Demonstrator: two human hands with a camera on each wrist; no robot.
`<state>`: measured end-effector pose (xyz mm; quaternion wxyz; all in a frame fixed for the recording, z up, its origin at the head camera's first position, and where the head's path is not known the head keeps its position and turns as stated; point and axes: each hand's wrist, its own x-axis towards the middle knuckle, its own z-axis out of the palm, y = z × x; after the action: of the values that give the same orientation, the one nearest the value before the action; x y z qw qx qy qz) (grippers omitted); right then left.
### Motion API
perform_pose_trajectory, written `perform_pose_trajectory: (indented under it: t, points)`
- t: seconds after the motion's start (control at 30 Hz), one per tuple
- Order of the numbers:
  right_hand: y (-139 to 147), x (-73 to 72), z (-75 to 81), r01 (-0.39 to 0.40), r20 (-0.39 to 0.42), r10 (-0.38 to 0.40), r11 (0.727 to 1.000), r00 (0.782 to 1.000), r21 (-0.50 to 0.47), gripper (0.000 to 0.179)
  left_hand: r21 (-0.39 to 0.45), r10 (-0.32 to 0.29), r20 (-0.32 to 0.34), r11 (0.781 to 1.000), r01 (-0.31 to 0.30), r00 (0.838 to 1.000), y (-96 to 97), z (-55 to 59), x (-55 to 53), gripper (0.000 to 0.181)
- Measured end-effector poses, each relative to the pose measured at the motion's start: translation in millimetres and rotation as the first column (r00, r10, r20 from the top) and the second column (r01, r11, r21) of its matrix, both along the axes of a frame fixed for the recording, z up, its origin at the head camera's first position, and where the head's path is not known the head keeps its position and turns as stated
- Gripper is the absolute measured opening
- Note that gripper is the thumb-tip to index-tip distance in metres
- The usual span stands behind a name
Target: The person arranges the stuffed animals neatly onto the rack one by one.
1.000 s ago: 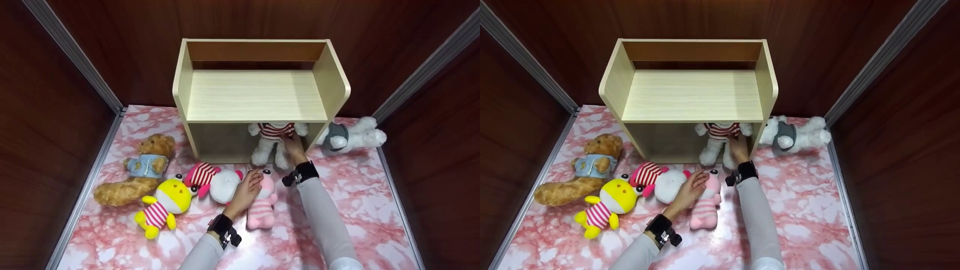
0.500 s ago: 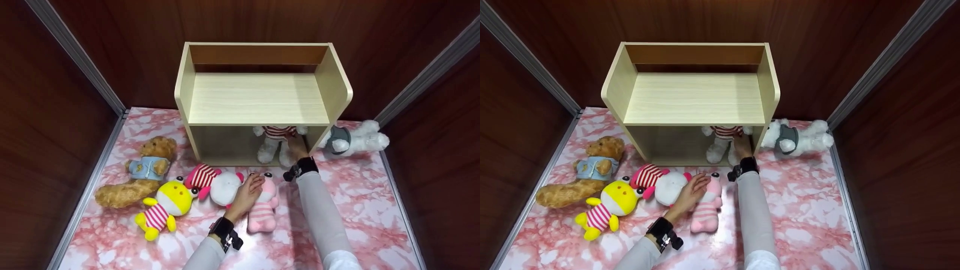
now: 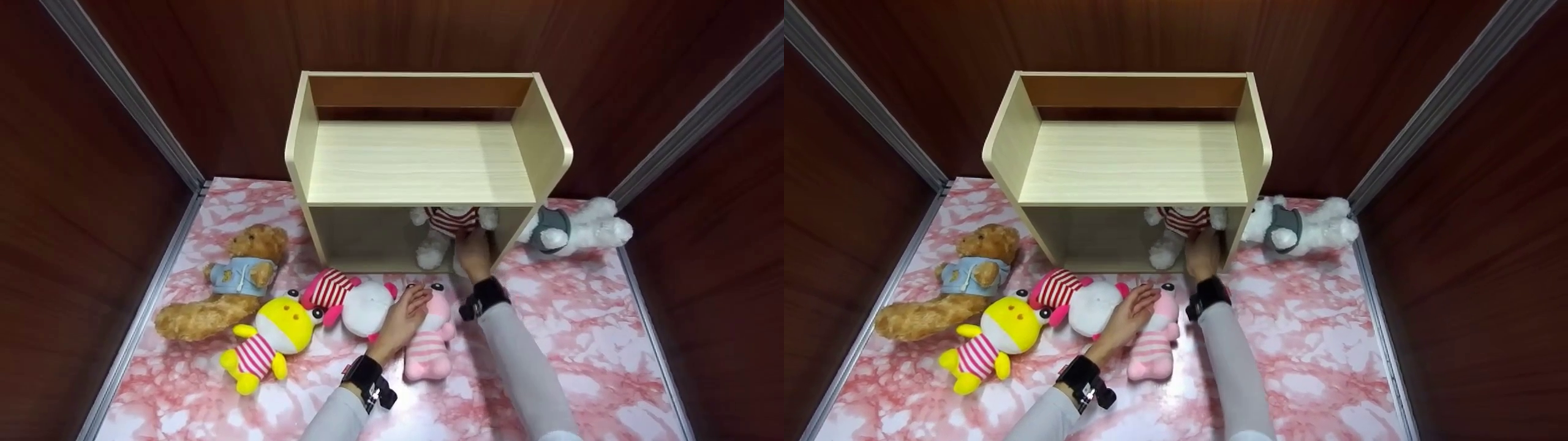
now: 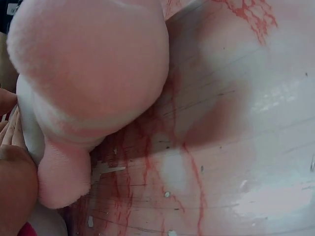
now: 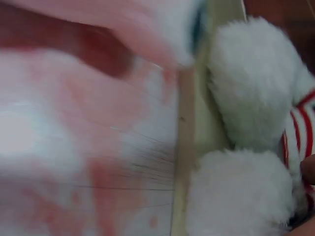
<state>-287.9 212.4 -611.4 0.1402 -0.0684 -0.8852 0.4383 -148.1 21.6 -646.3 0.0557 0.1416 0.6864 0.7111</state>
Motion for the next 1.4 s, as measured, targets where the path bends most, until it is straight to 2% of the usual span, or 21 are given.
perform_pose_trajectory:
  t: [0.1, 0.17, 0.3, 0.37, 0.43, 0.57, 0.63, 0.7, 0.73, 0.8, 0.97, 1.13, 1.27, 1.4]
  points:
    - [1, 18.7, -6.7, -0.021, -0.134, 0.037, 0.992, 0.99, 0.121, 0.047, -0.004, -0.004, -0.014, 1.0, 0.004, 1.0, 0.5, -1.6, 1.4, 0.048]
    - [3, 31.7, -10.2, -0.033, -0.183, 0.078, 0.971, 0.98, 0.237, 0.057, -0.006, -0.01, -0.006, 1.0, 0.01, 1.0, 0.1, -4.1, 2.1, 0.049]
    - [10, 49.9, -13.2, -0.068, -0.209, 0.18, 0.888, 0.961, 0.455, 0.071, -0.009, -0.026, 0.009, 1.0, 0.026, 1.0, -1.7, -6.4, 0.5, 0.051]
    - [14, 53.8, -12.1, -0.098, -0.195, 0.232, 0.845, 0.953, 0.526, 0.067, -0.016, -0.03, 0.01, 0.999, 0.03, 0.999, -2.0, -5.6, -1.0, 0.051]
    - [19, 56.0, -11.1, -0.115, -0.171, 0.26, 0.805, 0.95, 0.583, 0.058, -0.028, -0.032, 0.0, 0.999, 0.032, 0.999, -1.3, -2.3, -1.2, 0.051]
    - [29, 60.2, -13.1, -0.12, -0.107, 0.24, 0.766, 0.965, 0.632, 0.05, -0.021, -0.033, -0.002, 0.999, 0.033, 0.999, 1.3, 8.9, 2.4, 0.049]
    - [32, 61.9, -15.6, -0.099, -0.123, 0.236, 0.747, 0.964, 0.658, 0.051, -0.012, -0.041, 0.014, 0.999, 0.041, 0.999, 1.1, 16.6, 4.6, 0.049]
    - [35, 63.7, -18.2, -0.081, -0.167, 0.256, 0.739, 0.952, 0.669, 0.048, -0.002, -0.05, 0.029, 0.999, 0.05, 0.998, 0.5, 22.7, 5.5, 0.048]
    - [35, 65.1, -19.1, -0.075, -0.191, 0.27, 0.736, 0.944, 0.672, 0.046, 0.002, -0.052, 0.029, 0.999, 0.052, 0.998, 0.2, 24.2, 5.7, 0.048]
    - [38, 69.0, -19.5, -0.074, -0.238, 0.3, 0.749, 0.924, 0.658, 0.041, 0.007, -0.052, 0.023, 0.999, 0.051, 0.998, 0.1, 22.7, 5.0, 0.047]
    - [52, 86.8, -15.0, -0.128, -0.296, 0.344, 0.817, 0.891, 0.562, 0.032, 0.01, -0.033, 0.001, 0.999, 0.032, 0.999, -1.2, 5.2, 0.8, 0.047]
    - [79, 103.6, 0.0, -0.175, -0.322, 0.381, 0.837, 0.867, 0.518, 0.026, 0.037, -0.025, 0.034, 0.999, 0.024, 0.999, -5.8, -1.5, -0.6, 0.05]
    - [105, 110.9, 15.2, -0.132, -0.377, 0.356, 0.853, 0.855, 0.505, 0.022, 0.045, -0.024, 0.047, 0.999, 0.022, 0.999, -6.8, -0.4, 1.0, 0.051]
    - [132, 109.1, 22.8, -0.008, -0.463, 0.271, 0.869, 0.844, 0.495, 0.018, 0.059, -0.016, 0.035, 0.998, 0.014, 0.999, -4.0, -0.7, 3.7, 0.05]
